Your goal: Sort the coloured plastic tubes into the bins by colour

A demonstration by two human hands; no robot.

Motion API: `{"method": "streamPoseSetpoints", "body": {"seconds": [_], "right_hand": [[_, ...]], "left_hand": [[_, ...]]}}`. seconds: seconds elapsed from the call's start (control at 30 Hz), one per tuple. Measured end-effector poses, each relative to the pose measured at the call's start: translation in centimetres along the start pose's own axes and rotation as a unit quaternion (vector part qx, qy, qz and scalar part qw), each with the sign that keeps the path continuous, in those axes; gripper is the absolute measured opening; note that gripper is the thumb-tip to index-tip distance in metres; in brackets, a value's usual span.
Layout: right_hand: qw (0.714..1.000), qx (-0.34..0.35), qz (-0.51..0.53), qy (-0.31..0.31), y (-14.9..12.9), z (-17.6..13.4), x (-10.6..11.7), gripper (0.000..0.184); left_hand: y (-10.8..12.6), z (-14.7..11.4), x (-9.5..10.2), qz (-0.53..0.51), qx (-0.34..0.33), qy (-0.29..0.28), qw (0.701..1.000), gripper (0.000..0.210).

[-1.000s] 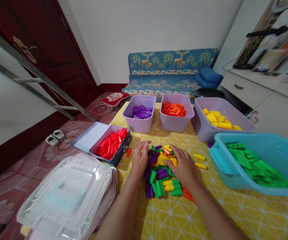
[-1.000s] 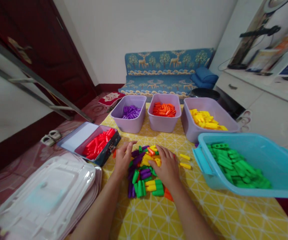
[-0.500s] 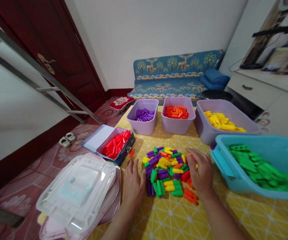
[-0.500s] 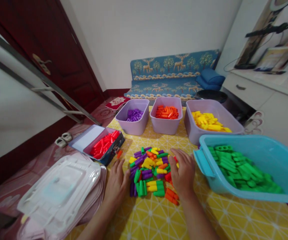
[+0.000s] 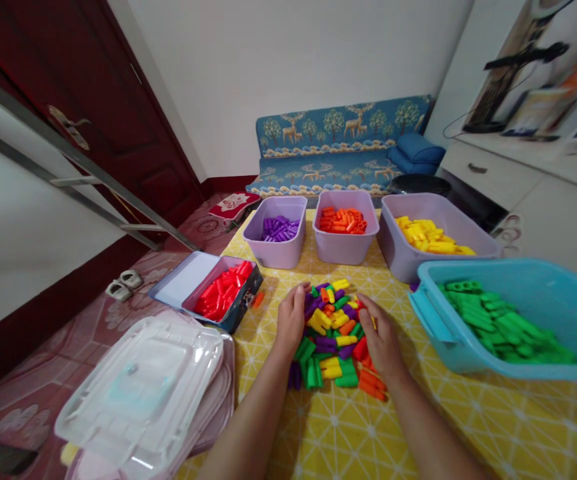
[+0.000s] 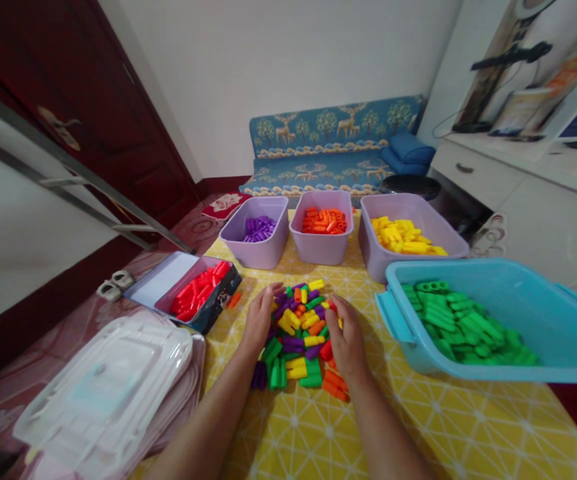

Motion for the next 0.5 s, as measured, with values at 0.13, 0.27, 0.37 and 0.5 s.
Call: {"method": "streamPoseSetpoints", "body": {"seconds": [0.13, 0.27, 0.37, 0.5], "right_hand": [[1.000, -0.011, 0.008, 0.021, 0.2, 0.1, 0.7, 0.043], [0.991, 0.124, -0.033, 0.032, -2.2, 0.7, 1.6, 0.032], [0.971, 0.234, -0.029, -0.045, -6.1, 0.5, 0.7, 0.027], [0.925, 0.306, 0.008, -0.225, -11.3, -2.1, -3.0, 0.028]], "left_hand": [[3.2, 2.6, -0.3, -0.199, 0.033, -0.061, 0.978, 0.050], [7.2, 3.6, 0.7, -0.282, -0.005, -0.060, 0.958, 0.041], [9.7, 2.7, 2.0, -0.242, -0.036, -0.061, 0.968, 0.039], [11.6, 0.5, 4.2, -0.193, -0.083, -0.050, 0.976, 0.032]]}}
Point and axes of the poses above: each hand's wrist, its own z-axis towards the middle knuckle, its own x-axis out of the back of the hand, y = z × x, the point moved 3 cm from there along z, towards the middle knuckle, and after that the axes turned 15 degrees about x, right-handed, at the moved point
